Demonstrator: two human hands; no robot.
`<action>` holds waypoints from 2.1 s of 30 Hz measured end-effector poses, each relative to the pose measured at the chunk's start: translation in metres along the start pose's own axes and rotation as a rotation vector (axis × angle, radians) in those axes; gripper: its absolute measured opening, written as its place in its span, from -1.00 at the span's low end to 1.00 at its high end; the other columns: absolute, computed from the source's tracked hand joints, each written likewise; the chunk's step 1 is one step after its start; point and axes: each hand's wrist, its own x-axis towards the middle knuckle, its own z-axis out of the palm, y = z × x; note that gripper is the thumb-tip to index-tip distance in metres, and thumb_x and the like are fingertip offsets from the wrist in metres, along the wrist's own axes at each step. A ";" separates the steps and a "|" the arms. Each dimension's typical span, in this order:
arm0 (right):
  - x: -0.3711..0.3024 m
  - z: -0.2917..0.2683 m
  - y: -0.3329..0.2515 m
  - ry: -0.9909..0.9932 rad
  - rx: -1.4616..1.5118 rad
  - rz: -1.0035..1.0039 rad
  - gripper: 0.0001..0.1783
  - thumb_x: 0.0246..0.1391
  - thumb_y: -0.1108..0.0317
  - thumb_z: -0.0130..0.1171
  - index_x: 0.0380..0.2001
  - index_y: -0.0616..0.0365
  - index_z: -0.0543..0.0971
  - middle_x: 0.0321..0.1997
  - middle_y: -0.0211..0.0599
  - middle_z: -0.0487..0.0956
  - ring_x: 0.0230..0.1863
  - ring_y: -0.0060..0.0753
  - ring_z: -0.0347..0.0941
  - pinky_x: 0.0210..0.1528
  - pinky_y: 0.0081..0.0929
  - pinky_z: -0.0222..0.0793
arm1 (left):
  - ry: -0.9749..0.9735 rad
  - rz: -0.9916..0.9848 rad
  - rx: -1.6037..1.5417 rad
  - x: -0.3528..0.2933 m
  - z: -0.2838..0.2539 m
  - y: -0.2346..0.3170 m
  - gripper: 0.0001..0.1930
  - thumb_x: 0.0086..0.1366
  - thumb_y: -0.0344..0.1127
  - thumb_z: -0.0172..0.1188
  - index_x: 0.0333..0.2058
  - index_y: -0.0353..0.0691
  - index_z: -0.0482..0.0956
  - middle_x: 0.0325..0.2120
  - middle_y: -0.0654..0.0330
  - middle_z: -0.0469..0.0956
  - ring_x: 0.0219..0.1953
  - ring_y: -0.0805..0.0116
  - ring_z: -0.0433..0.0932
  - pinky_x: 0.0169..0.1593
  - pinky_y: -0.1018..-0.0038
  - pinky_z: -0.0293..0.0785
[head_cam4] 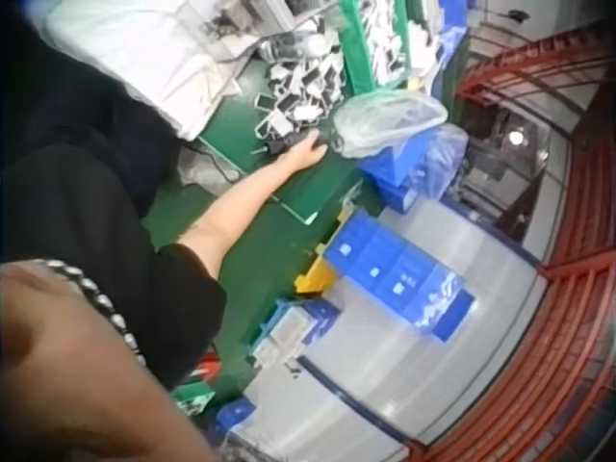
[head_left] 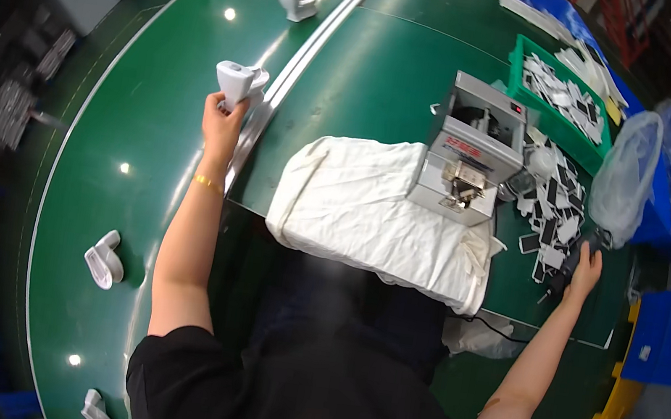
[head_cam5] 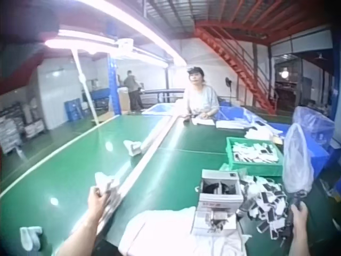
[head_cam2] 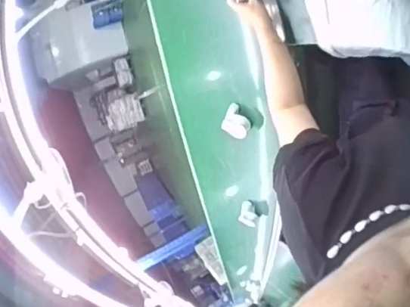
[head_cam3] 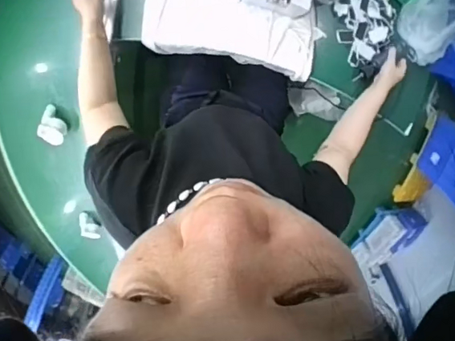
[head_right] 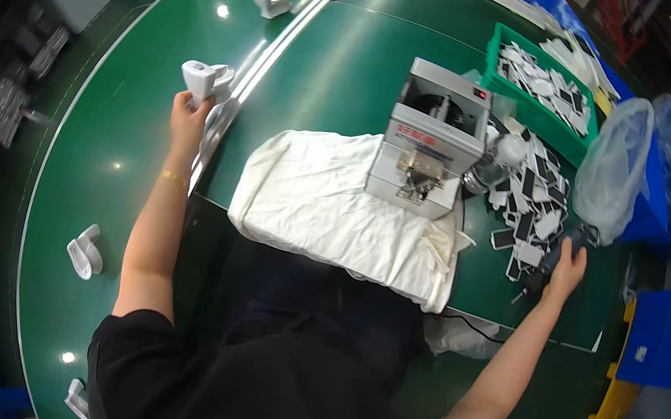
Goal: Assembling plastic device housings using an electric screwdriver and a press machine.
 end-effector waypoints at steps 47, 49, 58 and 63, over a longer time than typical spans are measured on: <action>-0.235 0.089 -0.145 -0.703 -0.122 -0.305 -0.39 -0.17 0.31 0.58 0.01 0.18 0.59 -0.07 -0.41 0.61 -0.12 -0.53 0.50 -0.02 -0.46 0.42 | -1.054 0.095 -0.576 -0.283 0.059 0.136 0.10 -0.08 -0.34 0.57 0.39 -0.34 0.06 0.30 -0.02 0.25 0.31 0.14 0.31 0.34 0.30 0.24; -0.182 0.093 -0.146 -0.264 -0.554 -0.443 -0.54 -0.10 0.18 0.50 -0.14 0.15 0.62 -0.15 -0.28 0.64 -0.08 -0.30 0.54 -0.04 -0.32 0.41 | -0.974 0.281 -0.393 -0.282 0.052 0.133 0.13 -0.16 -0.35 0.61 0.37 -0.34 0.09 0.26 -0.06 0.30 0.28 0.07 0.36 0.31 0.29 0.29; -0.122 0.096 -0.095 0.031 -0.999 -0.657 -0.58 -0.04 0.23 0.43 -0.09 0.06 0.60 -0.23 -0.35 0.65 -0.06 -0.30 0.53 0.09 -0.28 0.32 | -0.962 0.329 -0.252 -0.284 0.050 0.115 0.19 -0.17 -0.47 0.59 0.40 -0.30 -0.01 0.23 -0.08 0.39 0.23 0.04 0.45 0.25 0.27 0.43; -0.142 0.093 -0.115 -0.152 -0.156 -0.096 -0.70 0.12 0.34 0.36 -0.11 0.25 0.62 -0.30 -0.41 0.65 -0.37 -0.65 0.49 -0.27 -0.66 0.35 | -0.974 0.263 -0.339 -0.284 0.050 0.110 0.21 -0.18 -0.51 0.59 0.41 -0.29 -0.04 0.24 -0.10 0.38 0.24 0.03 0.44 0.24 0.28 0.44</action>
